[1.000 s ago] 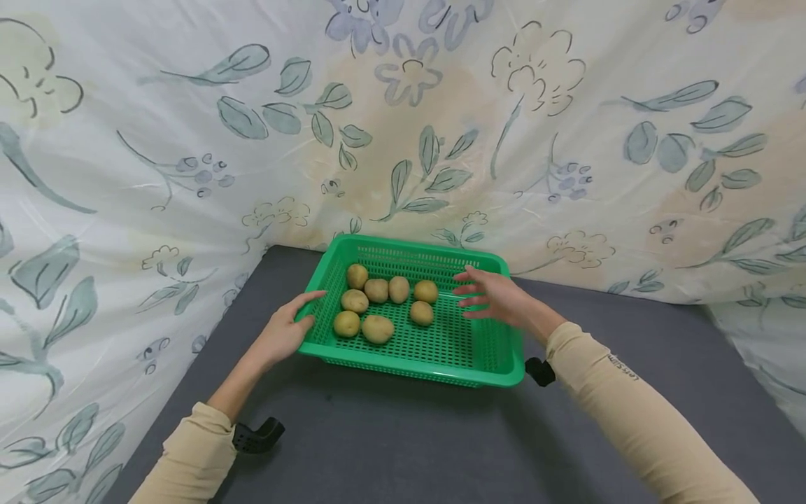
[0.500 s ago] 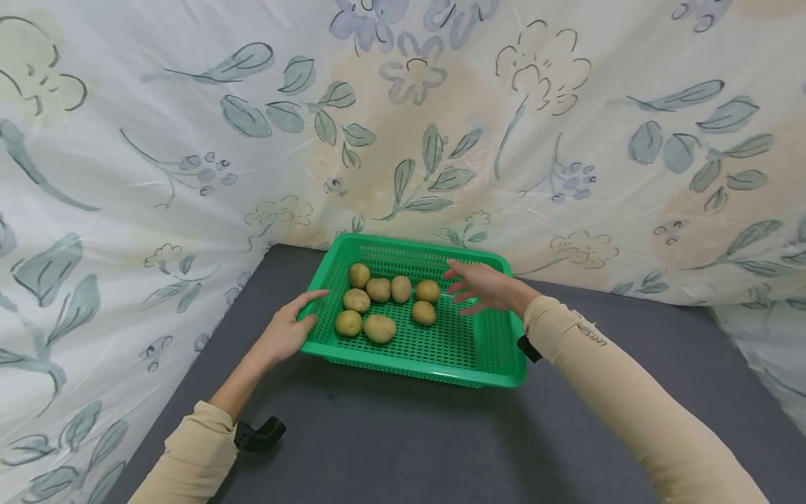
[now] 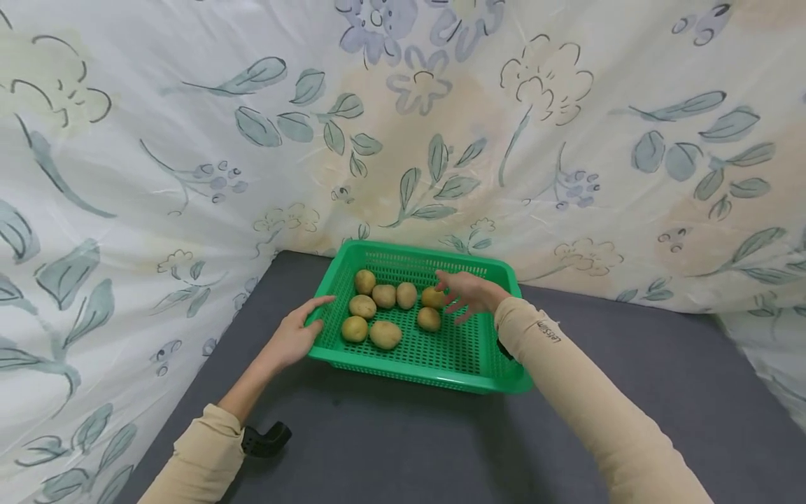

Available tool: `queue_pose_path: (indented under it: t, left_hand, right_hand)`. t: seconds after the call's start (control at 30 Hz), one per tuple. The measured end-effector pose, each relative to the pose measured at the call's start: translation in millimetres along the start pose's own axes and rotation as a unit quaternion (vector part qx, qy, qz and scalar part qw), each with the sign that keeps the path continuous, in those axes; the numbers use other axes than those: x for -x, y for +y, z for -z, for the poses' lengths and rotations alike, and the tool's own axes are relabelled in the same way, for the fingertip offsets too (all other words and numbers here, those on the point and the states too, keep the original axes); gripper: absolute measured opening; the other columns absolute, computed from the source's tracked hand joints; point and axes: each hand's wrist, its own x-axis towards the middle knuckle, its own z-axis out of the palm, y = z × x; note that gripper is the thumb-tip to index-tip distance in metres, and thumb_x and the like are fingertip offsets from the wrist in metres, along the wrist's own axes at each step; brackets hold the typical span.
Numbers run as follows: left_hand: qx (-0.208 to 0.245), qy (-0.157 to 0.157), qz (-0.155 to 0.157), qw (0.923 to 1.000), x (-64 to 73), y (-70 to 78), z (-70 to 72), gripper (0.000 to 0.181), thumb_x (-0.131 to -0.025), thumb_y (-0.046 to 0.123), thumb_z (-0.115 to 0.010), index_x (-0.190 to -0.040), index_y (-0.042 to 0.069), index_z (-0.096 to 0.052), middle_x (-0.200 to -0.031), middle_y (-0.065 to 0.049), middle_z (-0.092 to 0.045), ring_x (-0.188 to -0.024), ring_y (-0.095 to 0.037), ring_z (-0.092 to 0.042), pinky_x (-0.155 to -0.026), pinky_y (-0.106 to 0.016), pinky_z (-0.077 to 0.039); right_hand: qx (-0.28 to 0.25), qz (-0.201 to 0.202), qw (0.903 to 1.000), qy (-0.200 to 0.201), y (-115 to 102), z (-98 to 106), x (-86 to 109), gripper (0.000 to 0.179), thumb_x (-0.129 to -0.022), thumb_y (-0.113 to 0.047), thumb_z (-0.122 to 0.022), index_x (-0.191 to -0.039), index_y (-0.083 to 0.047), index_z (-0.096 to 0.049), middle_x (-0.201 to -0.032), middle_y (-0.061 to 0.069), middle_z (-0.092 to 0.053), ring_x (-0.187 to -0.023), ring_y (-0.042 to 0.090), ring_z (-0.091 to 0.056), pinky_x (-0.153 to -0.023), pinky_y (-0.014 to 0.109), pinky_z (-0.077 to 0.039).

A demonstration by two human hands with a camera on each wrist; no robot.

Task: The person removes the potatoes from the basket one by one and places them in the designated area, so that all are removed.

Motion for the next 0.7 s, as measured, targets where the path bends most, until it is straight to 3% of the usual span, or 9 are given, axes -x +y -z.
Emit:
queue_pose_path:
  t: [0.17, 0.37, 0.43, 0.6, 0.67, 0.7]
  left_hand:
    - [0.007, 0.0, 0.001, 1.0, -0.3, 0.0, -1.2, 0.049, -0.098, 0.003, -0.039, -0.147, 0.012, -0.038, -0.145, -0.022, -0.031, -0.039, -0.01, -0.024, -0.04, -0.028, -0.032]
    - [0.008, 0.006, 0.001, 0.9999, -1.3, 0.1, -0.4, 0.049, -0.098, 0.004, -0.04, -0.146, 0.013, -0.039, -0.141, -0.022, -0.037, -0.038, -0.01, -0.024, -0.04, -0.028, -0.032]
    - [0.007, 0.007, 0.002, 1.0, -1.5, -0.1, -0.3, 0.049, -0.098, 0.004, -0.04, -0.146, 0.014, -0.039, -0.127, -0.022, -0.046, -0.038, -0.009, -0.024, -0.04, -0.028, -0.032]
    - [0.009, 0.005, 0.002, 0.9999, -0.3, 1.2, -0.8, 0.049, -0.098, 0.003, -0.04, -0.146, 0.013, -0.039, -0.13, -0.023, -0.045, -0.039, -0.01, -0.024, -0.04, -0.028, -0.031]
    - [0.009, 0.007, 0.002, 0.9999, 0.4, 1.7, -0.7, 0.049, -0.098, 0.003, -0.04, -0.146, 0.012, -0.039, -0.141, -0.022, -0.036, -0.039, -0.01, -0.024, -0.04, -0.028, -0.032]
    - [0.008, 0.008, 0.003, 0.9999, 0.6, 1.7, -0.6, 0.049, -0.098, 0.003, -0.04, -0.146, 0.012, -0.039, -0.137, -0.022, -0.04, -0.039, -0.01, -0.024, -0.04, -0.028, -0.032]
  right_hand:
    - [-0.008, -0.016, 0.9997, 0.014, 13, -11, -12.4, 0.059, -0.104, -0.041, -0.028, -0.144, 0.002, -0.033, -0.141, 0.031, -0.032, -0.128, 0.047, -0.036, -0.093, 0.055, -0.043]
    - [-0.035, -0.026, 0.9987, 0.028, 20, -23, -23.9, 0.06, -0.103, -0.039, -0.034, -0.148, -0.001, -0.023, -0.144, 0.03, -0.028, -0.127, 0.048, -0.035, -0.086, 0.052, -0.048]
    - [-0.05, -0.022, 0.9981, 0.028, 21, -25, -26.7, 0.059, -0.102, -0.036, -0.038, -0.149, -0.002, -0.022, -0.144, 0.03, -0.027, -0.128, 0.048, -0.035, -0.085, 0.051, -0.049]
    - [-0.059, 0.0, 0.9981, 0.016, 24, -30, -32.6, 0.051, -0.102, -0.031, -0.041, -0.144, -0.003, -0.035, -0.144, 0.025, -0.028, -0.127, 0.045, -0.037, -0.082, 0.048, -0.052]
    - [-0.06, 0.005, 0.9981, 0.015, 26, -31, -34.9, 0.047, -0.103, -0.03, -0.041, -0.143, -0.004, -0.039, -0.144, 0.022, -0.031, -0.127, 0.043, -0.038, -0.081, 0.047, -0.052]
    - [-0.061, 0.006, 0.998, 0.017, 26, -32, -36.0, 0.046, -0.103, -0.03, -0.042, -0.142, -0.004, -0.041, -0.143, 0.021, -0.032, -0.127, 0.042, -0.038, -0.081, 0.046, -0.053]
